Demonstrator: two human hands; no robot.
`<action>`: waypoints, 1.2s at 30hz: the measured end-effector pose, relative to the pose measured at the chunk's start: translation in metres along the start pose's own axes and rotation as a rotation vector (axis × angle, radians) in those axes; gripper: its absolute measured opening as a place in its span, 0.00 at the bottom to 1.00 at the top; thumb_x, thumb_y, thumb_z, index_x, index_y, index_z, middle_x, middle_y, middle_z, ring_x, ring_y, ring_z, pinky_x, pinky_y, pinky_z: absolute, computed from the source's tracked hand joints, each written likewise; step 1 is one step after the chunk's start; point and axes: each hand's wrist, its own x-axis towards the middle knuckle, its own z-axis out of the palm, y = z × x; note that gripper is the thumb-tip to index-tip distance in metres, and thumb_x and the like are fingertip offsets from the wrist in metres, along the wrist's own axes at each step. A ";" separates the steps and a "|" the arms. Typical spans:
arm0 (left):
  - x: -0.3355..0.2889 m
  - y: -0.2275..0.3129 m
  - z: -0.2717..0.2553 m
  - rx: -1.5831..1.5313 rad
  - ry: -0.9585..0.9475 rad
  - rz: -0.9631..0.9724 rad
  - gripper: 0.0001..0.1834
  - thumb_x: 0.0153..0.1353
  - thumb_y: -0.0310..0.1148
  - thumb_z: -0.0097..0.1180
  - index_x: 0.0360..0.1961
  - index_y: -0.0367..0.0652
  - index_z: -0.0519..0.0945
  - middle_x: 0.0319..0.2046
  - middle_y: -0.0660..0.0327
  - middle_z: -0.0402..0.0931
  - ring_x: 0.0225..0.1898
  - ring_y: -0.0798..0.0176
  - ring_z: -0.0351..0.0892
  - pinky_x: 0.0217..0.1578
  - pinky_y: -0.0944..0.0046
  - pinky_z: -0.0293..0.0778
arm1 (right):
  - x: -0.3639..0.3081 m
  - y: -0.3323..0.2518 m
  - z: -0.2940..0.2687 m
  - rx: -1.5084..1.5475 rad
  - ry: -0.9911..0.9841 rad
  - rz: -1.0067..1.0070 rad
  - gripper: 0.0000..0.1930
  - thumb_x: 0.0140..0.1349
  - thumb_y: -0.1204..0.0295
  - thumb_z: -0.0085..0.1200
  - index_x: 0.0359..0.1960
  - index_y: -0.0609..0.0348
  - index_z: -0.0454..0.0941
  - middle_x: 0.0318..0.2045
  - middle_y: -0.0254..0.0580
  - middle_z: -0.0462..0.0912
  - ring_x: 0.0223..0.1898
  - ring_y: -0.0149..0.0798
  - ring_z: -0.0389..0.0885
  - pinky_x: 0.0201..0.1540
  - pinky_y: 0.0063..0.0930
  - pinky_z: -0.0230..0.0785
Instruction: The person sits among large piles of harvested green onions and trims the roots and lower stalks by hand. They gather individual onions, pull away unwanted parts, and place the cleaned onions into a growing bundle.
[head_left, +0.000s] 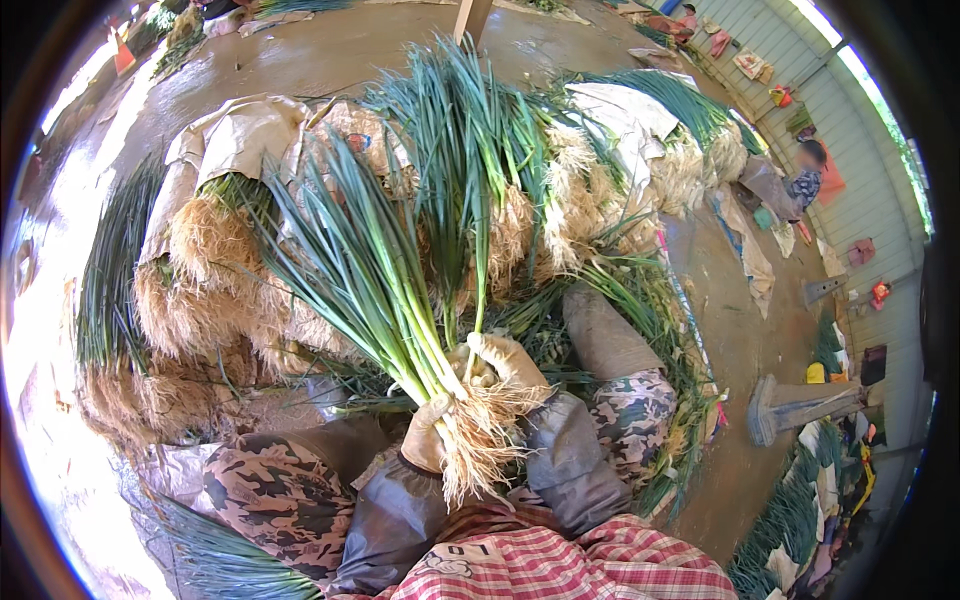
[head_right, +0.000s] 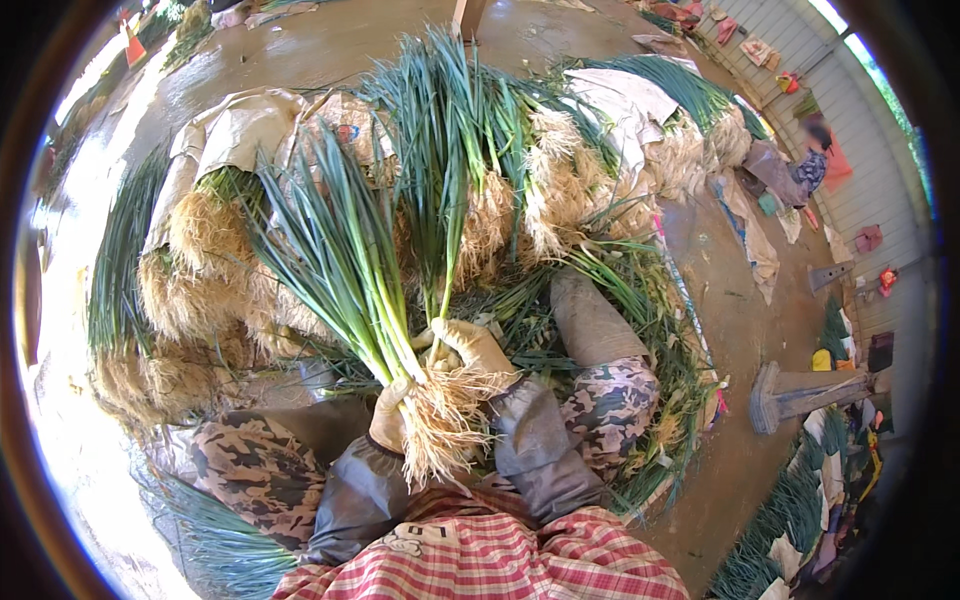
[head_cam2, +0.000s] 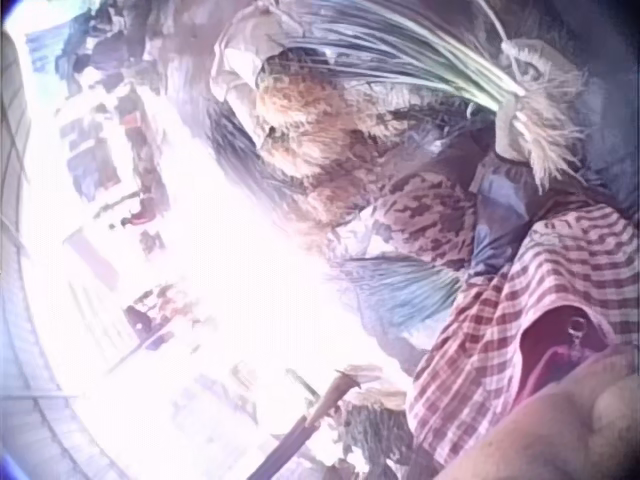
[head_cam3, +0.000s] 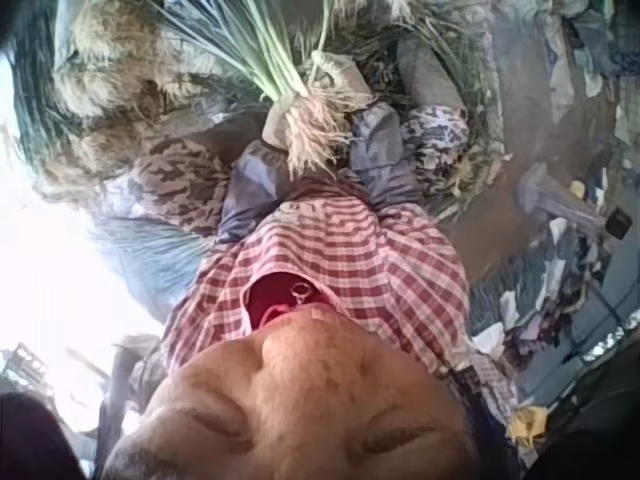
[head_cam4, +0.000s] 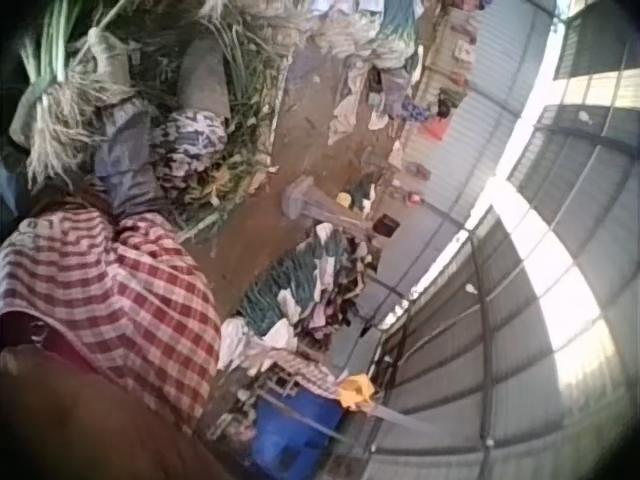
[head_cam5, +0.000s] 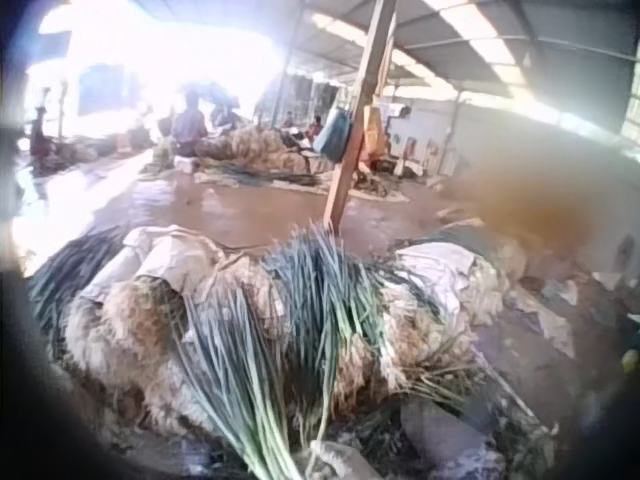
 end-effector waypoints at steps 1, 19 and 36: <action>0.002 0.003 -0.004 -0.035 -0.007 -0.034 0.38 0.52 0.35 0.63 0.63 0.40 0.61 0.50 0.51 0.73 0.47 0.55 0.76 0.49 0.54 0.75 | -0.001 -0.005 0.006 -0.126 0.070 -0.066 0.20 0.69 0.59 0.45 0.39 0.68 0.78 0.25 0.38 0.81 0.20 0.26 0.75 0.22 0.16 0.68; -0.032 0.006 0.022 0.470 -0.227 -0.211 0.32 0.55 0.36 0.62 0.57 0.31 0.66 0.41 0.57 0.74 0.28 0.70 0.72 0.25 0.73 0.71 | 0.139 -0.128 -0.067 -0.646 0.530 -0.383 0.10 0.64 0.67 0.51 0.35 0.62 0.80 0.27 0.40 0.82 0.20 0.27 0.74 0.22 0.20 0.69; -0.011 0.027 0.021 0.336 0.317 0.304 0.26 0.58 0.26 0.51 0.59 0.33 0.67 0.44 0.57 0.77 0.44 0.61 0.77 0.47 0.63 0.74 | 0.156 0.096 -0.077 -1.049 0.331 0.003 0.29 0.56 0.48 0.58 0.39 0.68 0.79 0.28 0.51 0.82 0.29 0.42 0.80 0.33 0.34 0.71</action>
